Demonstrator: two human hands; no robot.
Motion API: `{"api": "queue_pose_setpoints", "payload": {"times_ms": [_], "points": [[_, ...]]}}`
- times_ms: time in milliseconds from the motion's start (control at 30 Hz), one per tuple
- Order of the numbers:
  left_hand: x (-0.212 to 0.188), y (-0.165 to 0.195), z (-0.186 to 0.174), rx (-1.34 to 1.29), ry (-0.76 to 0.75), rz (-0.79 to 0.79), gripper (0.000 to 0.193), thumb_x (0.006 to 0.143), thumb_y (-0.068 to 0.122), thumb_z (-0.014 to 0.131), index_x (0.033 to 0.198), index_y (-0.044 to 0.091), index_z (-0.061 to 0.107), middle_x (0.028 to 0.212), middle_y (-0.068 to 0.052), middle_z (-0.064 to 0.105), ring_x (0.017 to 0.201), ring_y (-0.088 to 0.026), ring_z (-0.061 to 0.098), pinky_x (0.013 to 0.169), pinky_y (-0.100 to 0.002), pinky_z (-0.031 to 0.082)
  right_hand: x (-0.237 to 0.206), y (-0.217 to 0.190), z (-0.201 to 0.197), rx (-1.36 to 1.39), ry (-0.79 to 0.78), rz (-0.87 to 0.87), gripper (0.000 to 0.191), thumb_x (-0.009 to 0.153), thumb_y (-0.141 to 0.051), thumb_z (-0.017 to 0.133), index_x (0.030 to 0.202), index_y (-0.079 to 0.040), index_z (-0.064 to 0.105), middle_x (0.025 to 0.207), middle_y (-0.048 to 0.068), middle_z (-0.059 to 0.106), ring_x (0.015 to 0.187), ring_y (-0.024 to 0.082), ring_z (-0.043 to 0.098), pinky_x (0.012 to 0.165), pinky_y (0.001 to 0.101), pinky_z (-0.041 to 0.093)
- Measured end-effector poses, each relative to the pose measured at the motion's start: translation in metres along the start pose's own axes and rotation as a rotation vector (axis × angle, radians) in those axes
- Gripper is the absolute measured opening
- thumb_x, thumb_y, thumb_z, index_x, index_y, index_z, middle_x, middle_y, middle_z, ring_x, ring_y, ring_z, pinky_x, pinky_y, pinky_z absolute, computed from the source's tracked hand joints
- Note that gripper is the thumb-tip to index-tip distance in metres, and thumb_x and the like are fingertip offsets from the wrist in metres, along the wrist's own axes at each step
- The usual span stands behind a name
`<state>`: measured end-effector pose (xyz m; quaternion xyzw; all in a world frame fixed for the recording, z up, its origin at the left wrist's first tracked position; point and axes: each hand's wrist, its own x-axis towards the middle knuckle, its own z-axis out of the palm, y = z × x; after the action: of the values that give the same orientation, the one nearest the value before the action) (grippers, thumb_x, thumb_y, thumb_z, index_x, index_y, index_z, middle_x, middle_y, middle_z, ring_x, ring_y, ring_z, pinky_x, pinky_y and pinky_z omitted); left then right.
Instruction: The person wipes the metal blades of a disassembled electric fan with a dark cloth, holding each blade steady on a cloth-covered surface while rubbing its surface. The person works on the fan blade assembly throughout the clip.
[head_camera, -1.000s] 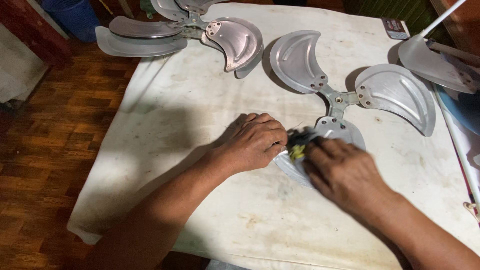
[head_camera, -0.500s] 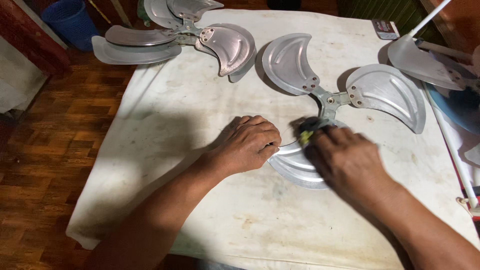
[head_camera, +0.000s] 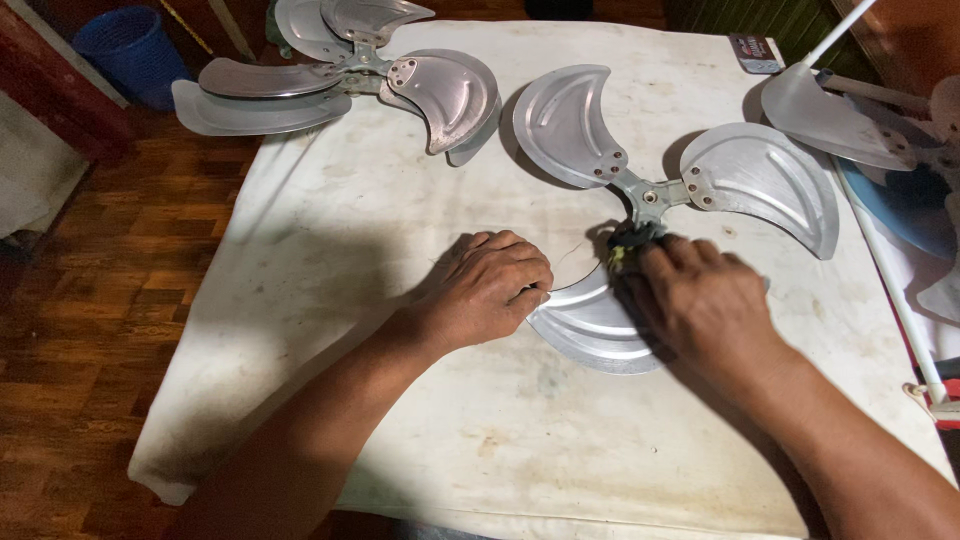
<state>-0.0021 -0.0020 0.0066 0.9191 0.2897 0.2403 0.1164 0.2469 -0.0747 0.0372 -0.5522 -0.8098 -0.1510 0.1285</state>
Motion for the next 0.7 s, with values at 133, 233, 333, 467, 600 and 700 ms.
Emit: {"api": "queue_pose_setpoints", "payload": {"times_ms": [133, 233, 333, 467, 600, 700], "points": [[0.000, -0.003, 0.001, -0.006, 0.001, 0.009, 0.009, 0.089, 0.019, 0.068, 0.095, 0.014, 0.073, 0.107, 0.004, 0.072, 0.112, -0.020, 0.063, 0.099, -0.041, 0.045, -0.008, -0.028, 0.004, 0.293, 0.018, -0.179, 0.025, 0.083, -0.020, 0.076, 0.097, 0.001, 0.070, 0.085, 0.016, 0.068, 0.071, 0.032, 0.068, 0.060, 0.0455, 0.056], [-0.002, -0.005, 0.000, 0.012, 0.005, 0.040, 0.014, 0.087, 0.017, 0.068, 0.099, 0.012, 0.073, 0.109, 0.003, 0.072, 0.113, -0.021, 0.063, 0.099, -0.040, 0.046, -0.010, -0.033, 0.005, 0.376, -0.009, -0.286, 0.028, 0.080, -0.020, 0.076, 0.097, 0.001, 0.072, 0.088, 0.016, 0.070, 0.073, 0.032, 0.068, 0.059, 0.0437, 0.057], [-0.001, -0.004, -0.001, 0.006, 0.000, 0.035, 0.012, 0.088, 0.018, 0.069, 0.097, 0.012, 0.073, 0.109, 0.003, 0.072, 0.113, -0.020, 0.063, 0.099, -0.041, 0.045, -0.004, -0.018, 0.002, 0.316, 0.010, -0.206, 0.025, 0.081, -0.021, 0.076, 0.096, -0.001, 0.073, 0.087, 0.015, 0.070, 0.073, 0.032, 0.068, 0.062, 0.0450, 0.056], [-0.001, -0.001, -0.003, 0.000, -0.043, -0.021, 0.009, 0.091, 0.022, 0.068, 0.092, 0.014, 0.073, 0.107, 0.005, 0.072, 0.112, -0.019, 0.063, 0.100, -0.040, 0.044, 0.005, 0.004, -0.002, 0.066, -0.018, -0.014, 0.023, 0.085, -0.022, 0.075, 0.095, -0.001, 0.073, 0.086, 0.015, 0.069, 0.077, 0.033, 0.068, 0.063, 0.0454, 0.056], [-0.001, -0.001, -0.001, 0.019, -0.035, -0.012, 0.009, 0.090, 0.022, 0.069, 0.090, 0.015, 0.074, 0.107, 0.005, 0.072, 0.113, -0.019, 0.062, 0.100, -0.041, 0.044, 0.000, -0.006, 0.000, 0.073, -0.060, -0.017, 0.030, 0.084, -0.023, 0.075, 0.101, 0.002, 0.073, 0.088, 0.018, 0.069, 0.073, 0.030, 0.068, 0.059, 0.0420, 0.056], [-0.001, -0.003, 0.000, 0.026, 0.001, 0.020, 0.008, 0.088, 0.020, 0.068, 0.093, 0.014, 0.073, 0.108, 0.004, 0.072, 0.113, -0.020, 0.062, 0.100, -0.041, 0.044, -0.007, -0.020, 0.003, 0.288, 0.055, -0.241, 0.027, 0.083, -0.023, 0.074, 0.094, 0.001, 0.073, 0.086, 0.016, 0.069, 0.073, 0.033, 0.067, 0.063, 0.0442, 0.057]]}}
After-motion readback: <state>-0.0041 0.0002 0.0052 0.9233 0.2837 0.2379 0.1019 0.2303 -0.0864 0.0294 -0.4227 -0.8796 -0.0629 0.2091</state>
